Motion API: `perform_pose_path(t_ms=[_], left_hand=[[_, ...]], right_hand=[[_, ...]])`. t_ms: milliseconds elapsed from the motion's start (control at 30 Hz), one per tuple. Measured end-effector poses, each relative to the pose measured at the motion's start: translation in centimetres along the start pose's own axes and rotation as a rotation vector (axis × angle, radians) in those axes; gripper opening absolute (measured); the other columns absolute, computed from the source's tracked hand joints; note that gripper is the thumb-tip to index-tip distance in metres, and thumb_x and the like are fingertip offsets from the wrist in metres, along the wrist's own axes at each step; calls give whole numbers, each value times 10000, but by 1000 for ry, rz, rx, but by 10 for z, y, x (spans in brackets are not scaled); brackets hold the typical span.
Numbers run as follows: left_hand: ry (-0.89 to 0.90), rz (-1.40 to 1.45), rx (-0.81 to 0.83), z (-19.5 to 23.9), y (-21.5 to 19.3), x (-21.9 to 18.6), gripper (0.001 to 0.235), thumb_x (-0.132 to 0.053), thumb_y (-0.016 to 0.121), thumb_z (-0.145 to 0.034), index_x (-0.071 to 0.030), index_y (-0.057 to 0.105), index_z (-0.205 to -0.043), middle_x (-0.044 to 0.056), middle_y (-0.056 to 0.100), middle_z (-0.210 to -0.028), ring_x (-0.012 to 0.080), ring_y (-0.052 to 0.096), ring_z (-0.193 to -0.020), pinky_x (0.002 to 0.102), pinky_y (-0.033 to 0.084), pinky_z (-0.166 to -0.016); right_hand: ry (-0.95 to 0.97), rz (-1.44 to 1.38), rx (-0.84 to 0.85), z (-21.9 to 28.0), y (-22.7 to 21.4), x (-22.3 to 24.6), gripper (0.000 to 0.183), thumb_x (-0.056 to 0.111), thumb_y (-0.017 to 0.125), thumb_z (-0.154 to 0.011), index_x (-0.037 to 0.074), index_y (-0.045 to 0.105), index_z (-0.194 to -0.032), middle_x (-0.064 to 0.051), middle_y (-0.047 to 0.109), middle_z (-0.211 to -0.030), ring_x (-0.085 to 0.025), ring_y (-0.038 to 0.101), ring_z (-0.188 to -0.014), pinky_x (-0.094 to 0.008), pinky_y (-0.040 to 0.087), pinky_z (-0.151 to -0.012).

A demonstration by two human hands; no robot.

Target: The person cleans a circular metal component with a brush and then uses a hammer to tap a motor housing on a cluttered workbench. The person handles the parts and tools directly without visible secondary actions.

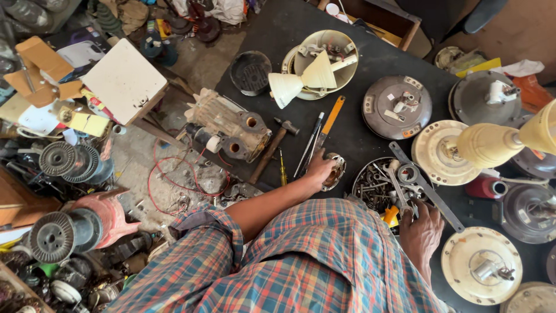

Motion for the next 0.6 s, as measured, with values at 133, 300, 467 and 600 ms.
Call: perform_pose_path(t_ms=[133,300,467,600], left_hand=[[24,-122,-62,-1,-9,5,753,-262,730,-828,-80,471,-1511,198,550,-1479,328,541,-1347,382,432,-1101],[100,-53,-5,3,-24,15,750,-186,698,-837,-53,442,-1529,215,578,-1424,318,563,-1292,364,447,-1068],[368,92,66,38,-41,3,599,-130,702,-908,-7,522,-1467,164,611,-1412,237,604,-1266,309,450,-1056],[355,240,-19,68,-89,-20,452,-107,665,-913,-61,629,-1362,96,683,-1331,208,660,-1147,318,517,-993]], right_hand=[[-67,-110,-44,-1,-4,15,352,210,663,-988,85,709,-1315,-218,651,-1246,-415,596,-1134,-510,459,-989],[-53,-246,17,1,-11,30,307,199,645,-1011,75,717,-1282,-183,700,-1187,-340,681,-1018,-474,528,-899],[-118,-382,120,10,-17,53,274,147,627,-1000,44,716,-1238,-184,734,-1168,-302,738,-1005,-435,575,-878],[-75,-521,342,17,-17,71,271,160,611,-992,52,711,-1219,-149,764,-1116,-268,772,-961,-386,611,-814]])
Point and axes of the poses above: each hand's wrist, its own z-axis away from the middle knuckle, its own y-axis out of the palm, x = y × z, the point moved 1 cm from there along -z, towards the middle knuckle
